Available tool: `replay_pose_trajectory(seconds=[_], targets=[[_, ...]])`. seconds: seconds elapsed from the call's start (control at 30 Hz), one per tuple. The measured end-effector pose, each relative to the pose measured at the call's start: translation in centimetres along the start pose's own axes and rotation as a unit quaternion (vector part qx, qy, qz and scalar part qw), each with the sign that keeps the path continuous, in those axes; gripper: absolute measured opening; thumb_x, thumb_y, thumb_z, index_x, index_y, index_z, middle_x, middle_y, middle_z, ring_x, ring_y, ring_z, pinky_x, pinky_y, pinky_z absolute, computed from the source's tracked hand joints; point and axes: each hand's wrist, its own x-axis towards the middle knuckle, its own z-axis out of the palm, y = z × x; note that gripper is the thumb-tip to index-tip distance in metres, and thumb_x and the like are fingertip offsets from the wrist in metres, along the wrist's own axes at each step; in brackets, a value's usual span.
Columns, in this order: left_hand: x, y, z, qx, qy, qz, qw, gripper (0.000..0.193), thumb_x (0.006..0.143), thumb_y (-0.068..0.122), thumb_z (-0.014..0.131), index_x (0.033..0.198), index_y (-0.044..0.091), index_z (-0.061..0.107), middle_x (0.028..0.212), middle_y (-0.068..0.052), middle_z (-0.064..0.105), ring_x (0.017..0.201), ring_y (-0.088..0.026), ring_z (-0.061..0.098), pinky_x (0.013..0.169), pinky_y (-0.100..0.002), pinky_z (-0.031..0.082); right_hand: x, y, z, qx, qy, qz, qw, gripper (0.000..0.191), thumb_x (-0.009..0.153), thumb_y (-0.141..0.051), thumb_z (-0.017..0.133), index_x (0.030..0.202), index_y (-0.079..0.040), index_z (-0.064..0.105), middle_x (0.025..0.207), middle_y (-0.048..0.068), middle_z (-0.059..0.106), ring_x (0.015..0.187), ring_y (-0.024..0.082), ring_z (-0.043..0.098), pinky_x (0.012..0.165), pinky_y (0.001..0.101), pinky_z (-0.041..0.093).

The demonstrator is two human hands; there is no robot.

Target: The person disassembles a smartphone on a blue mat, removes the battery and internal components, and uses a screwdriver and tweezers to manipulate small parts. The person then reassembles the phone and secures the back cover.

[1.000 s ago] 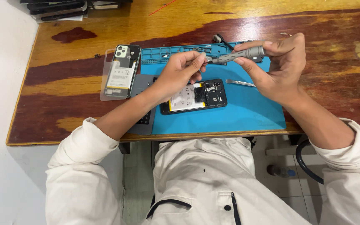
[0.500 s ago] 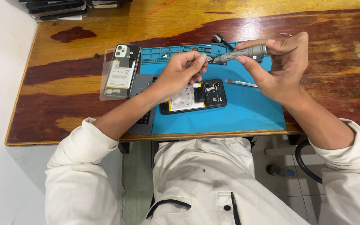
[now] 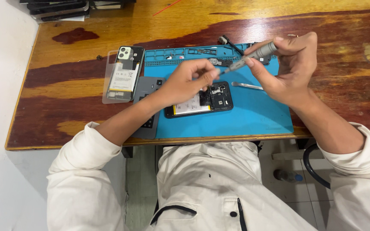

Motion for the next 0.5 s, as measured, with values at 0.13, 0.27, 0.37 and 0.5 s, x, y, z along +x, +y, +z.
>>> replay_pose_trajectory(seconds=[0.13, 0.27, 0.37, 0.5], targets=[[-0.5, 1.5, 0.1, 0.018, -0.087, 0.007, 0.996, 0.026, 0.106, 0.027, 0.061, 0.107, 0.003, 0.072, 0.086, 0.003, 0.067, 0.076, -0.005, 0.056, 0.068, -0.022, 0.048, 0.1, -0.2, 0.0, 0.019, -0.019, 0.025, 0.999, 0.050, 0.101, 0.012, 0.072, 0.123, -0.003, 0.030, 0.105, 0.018, 0.058, 0.094, 0.026, 0.073, 0.080, 0.0326, 0.062], [-1.0, 3.1, -0.3, 0.087, -0.151, -0.009, 0.985, 0.023, 0.100, 0.020, 0.062, 0.110, 0.003, 0.074, 0.084, 0.002, 0.069, 0.067, -0.005, 0.055, 0.059, -0.024, 0.046, 0.4, -0.7, 0.4, 0.026, -0.055, 0.015, 0.998, 0.048, 0.099, 0.011, 0.075, 0.121, -0.001, 0.034, 0.102, 0.019, 0.055, 0.095, 0.025, 0.073, 0.080, 0.0329, 0.063], [-1.1, 3.9, -0.6, 0.134, -0.190, 0.003, 0.973, 0.021, 0.096, 0.016, 0.062, 0.108, 0.003, 0.074, 0.078, -0.001, 0.069, 0.059, -0.008, 0.055, 0.052, -0.028, 0.044, 0.9, -0.9, 0.9, 0.017, -0.094, -0.015, 0.995, 0.046, 0.096, 0.009, 0.076, 0.120, 0.001, 0.038, 0.097, 0.019, 0.061, 0.092, 0.026, 0.074, 0.075, 0.0327, 0.061], [-1.1, 4.1, -0.6, 0.202, -0.191, 0.067, 0.958, 0.018, 0.091, 0.012, 0.065, 0.103, 0.003, 0.075, 0.078, -0.005, 0.072, 0.059, -0.014, 0.063, 0.053, -0.031, 0.048, 1.1, -1.4, 1.7, -0.004, -0.122, -0.037, 0.992, 0.045, 0.094, 0.005, 0.079, 0.119, 0.000, 0.042, 0.088, 0.016, 0.066, 0.090, 0.026, 0.076, 0.076, 0.0353, 0.060]])
